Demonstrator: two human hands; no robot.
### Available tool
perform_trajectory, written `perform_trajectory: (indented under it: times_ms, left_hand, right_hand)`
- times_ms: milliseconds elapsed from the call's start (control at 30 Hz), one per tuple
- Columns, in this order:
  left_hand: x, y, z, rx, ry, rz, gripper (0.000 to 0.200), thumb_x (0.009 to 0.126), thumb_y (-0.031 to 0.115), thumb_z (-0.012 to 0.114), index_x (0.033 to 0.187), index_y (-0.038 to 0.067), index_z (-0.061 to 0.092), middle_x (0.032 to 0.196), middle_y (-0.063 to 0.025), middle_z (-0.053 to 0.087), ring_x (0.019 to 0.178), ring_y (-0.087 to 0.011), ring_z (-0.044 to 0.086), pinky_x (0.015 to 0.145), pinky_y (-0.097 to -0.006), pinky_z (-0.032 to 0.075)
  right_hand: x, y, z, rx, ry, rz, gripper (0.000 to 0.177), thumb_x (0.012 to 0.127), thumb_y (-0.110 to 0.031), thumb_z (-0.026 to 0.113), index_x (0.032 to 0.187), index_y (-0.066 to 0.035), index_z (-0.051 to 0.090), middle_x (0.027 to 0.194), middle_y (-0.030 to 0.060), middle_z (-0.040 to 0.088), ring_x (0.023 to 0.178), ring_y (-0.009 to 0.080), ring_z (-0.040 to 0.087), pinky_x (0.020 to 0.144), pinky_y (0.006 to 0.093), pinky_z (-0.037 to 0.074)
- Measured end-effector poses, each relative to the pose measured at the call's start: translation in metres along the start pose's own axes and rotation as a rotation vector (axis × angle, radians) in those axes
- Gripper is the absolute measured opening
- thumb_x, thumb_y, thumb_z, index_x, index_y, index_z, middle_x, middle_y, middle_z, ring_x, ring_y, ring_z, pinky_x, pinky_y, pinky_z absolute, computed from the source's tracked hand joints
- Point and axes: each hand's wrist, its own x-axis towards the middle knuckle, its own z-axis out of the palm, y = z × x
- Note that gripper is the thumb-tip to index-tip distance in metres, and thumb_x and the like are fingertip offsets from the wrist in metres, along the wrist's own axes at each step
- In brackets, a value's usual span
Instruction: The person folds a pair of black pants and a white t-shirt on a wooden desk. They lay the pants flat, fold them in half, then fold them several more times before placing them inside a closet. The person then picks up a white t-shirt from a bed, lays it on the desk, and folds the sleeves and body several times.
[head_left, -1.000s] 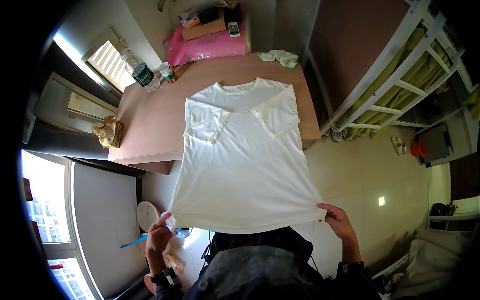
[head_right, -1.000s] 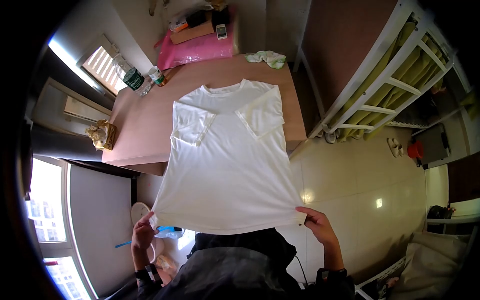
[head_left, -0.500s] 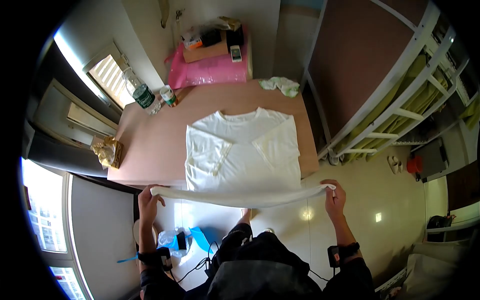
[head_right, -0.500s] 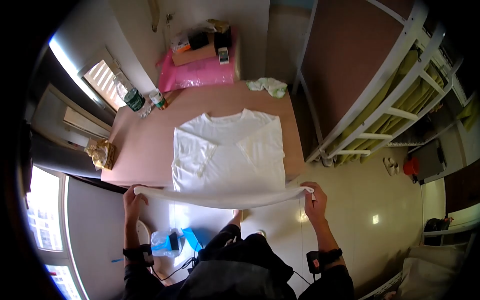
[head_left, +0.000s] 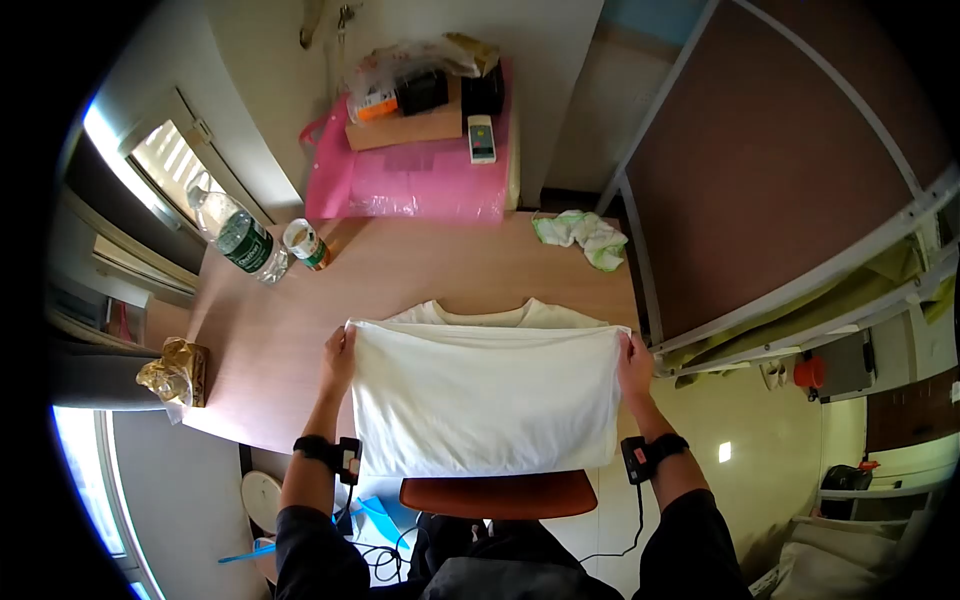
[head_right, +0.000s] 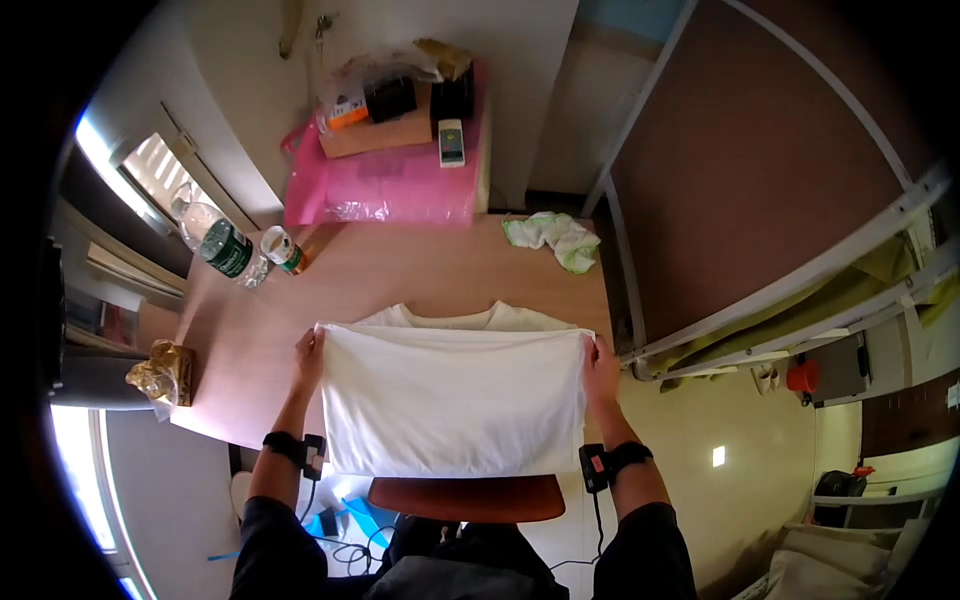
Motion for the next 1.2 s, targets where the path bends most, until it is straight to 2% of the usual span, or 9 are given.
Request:
perform_trajectory:
  times_ms: [300,433,467,533,567,633,733,900,1200]
  left_hand:
    - [0.022,-0.031,0.031,0.046,0.064,-0.091,0.038,0.097,0.031,0.048,0.079,-0.001,0.052,0.053,-0.0116,0.039,0.050,-0.0203,0.037,0.049,-0.0374,0.035]
    - [0.019,0.011,0.027,0.209,0.039,-0.206,0.028,0.090,0.028,0.058,0.087,0.000,0.057,0.064,-0.0133,0.052,0.060,-0.0269,0.053,0.058,-0.0376,0.042]
    - [0.013,0.017,0.031,0.215,0.036,-0.211,0.028,0.090,0.028,0.058,0.087,0.000,0.057,0.064,-0.0133,0.052,0.060,-0.0269,0.053,0.058,-0.0376,0.042]
    - [0.002,0.027,0.037,0.441,0.442,0.216,0.024,0.084,0.020,0.064,0.099,0.002,0.057,0.089,-0.0148,0.059,0.084,-0.0317,0.057,0.074,-0.0395,0.045]
    - [-0.010,0.031,0.041,0.439,0.295,0.275,0.030,0.081,0.014,0.065,0.107,0.005,0.053,0.104,-0.0138,0.056,0.098,-0.0329,0.052,0.085,-0.0431,0.041]
    - [-0.052,0.059,0.061,0.344,-0.079,0.402,0.038,0.079,0.010,0.064,0.115,0.004,0.053,0.117,-0.0147,0.054,0.110,-0.0345,0.049,0.096,-0.0434,0.039]
    - [-0.099,0.088,0.107,0.670,-0.476,0.736,0.051,0.090,0.034,0.050,0.133,0.007,0.046,0.143,-0.0126,0.039,0.135,-0.0297,0.031,0.112,-0.0471,0.019]
    - [-0.080,0.097,0.125,0.698,-0.483,0.614,0.056,0.089,0.032,0.049,0.139,0.008,0.038,0.147,-0.0119,0.033,0.139,-0.0293,0.024,0.114,-0.0474,0.014]
    - [-0.032,0.028,0.063,0.818,-0.137,0.361,0.054,0.093,0.031,0.046,0.141,0.008,0.036,0.148,-0.0118,0.032,0.139,-0.0303,0.024,0.114,-0.0442,0.014]
  right_hand:
    - [0.033,0.008,0.030,-0.073,-0.022,0.100,0.031,0.095,-0.027,0.052,0.079,-0.001,0.049,0.064,0.0218,0.047,0.054,0.0333,0.047,0.051,0.0387,0.036]
    - [0.035,0.028,0.049,-0.242,-0.127,0.053,0.022,0.092,-0.029,0.056,0.098,-0.008,0.055,0.070,0.0120,0.061,0.063,0.0357,0.059,0.056,0.0430,0.045]
    - [0.035,0.008,0.045,-0.220,-0.147,0.211,0.028,0.089,-0.026,0.059,0.109,-0.007,0.052,0.090,0.0103,0.064,0.082,0.0329,0.061,0.069,0.0448,0.047]
    - [0.025,-0.017,0.042,-0.255,-0.031,-0.030,0.032,0.088,-0.024,0.059,0.112,-0.005,0.051,0.100,0.0116,0.061,0.092,0.0341,0.058,0.077,0.0457,0.044]
    - [0.013,-0.028,0.043,-0.290,0.092,-0.265,0.036,0.086,-0.022,0.060,0.116,-0.003,0.050,0.109,0.0129,0.058,0.102,0.0354,0.054,0.084,0.0467,0.042]
    - [-0.024,-0.053,0.049,-0.125,-0.258,-0.323,0.045,0.084,-0.022,0.060,0.124,-0.003,0.049,0.125,0.0149,0.050,0.120,0.0381,0.043,0.098,0.0490,0.034]
    - [-0.055,-0.079,0.073,-0.343,-0.488,-0.452,0.053,0.084,-0.026,0.059,0.132,-0.006,0.045,0.132,0.0136,0.047,0.127,0.0362,0.038,0.106,0.0492,0.028]
    - [-0.051,-0.064,0.087,-0.295,-0.507,-0.470,0.055,0.086,-0.033,0.053,0.137,-0.013,0.043,0.143,0.0101,0.039,0.135,0.0345,0.030,0.110,0.0511,0.022]
    - [-0.010,-0.002,0.062,-0.558,-0.333,-0.246,0.059,0.091,-0.039,0.042,0.140,-0.005,0.036,0.147,0.0133,0.033,0.136,0.0362,0.025,0.112,0.0481,0.018]
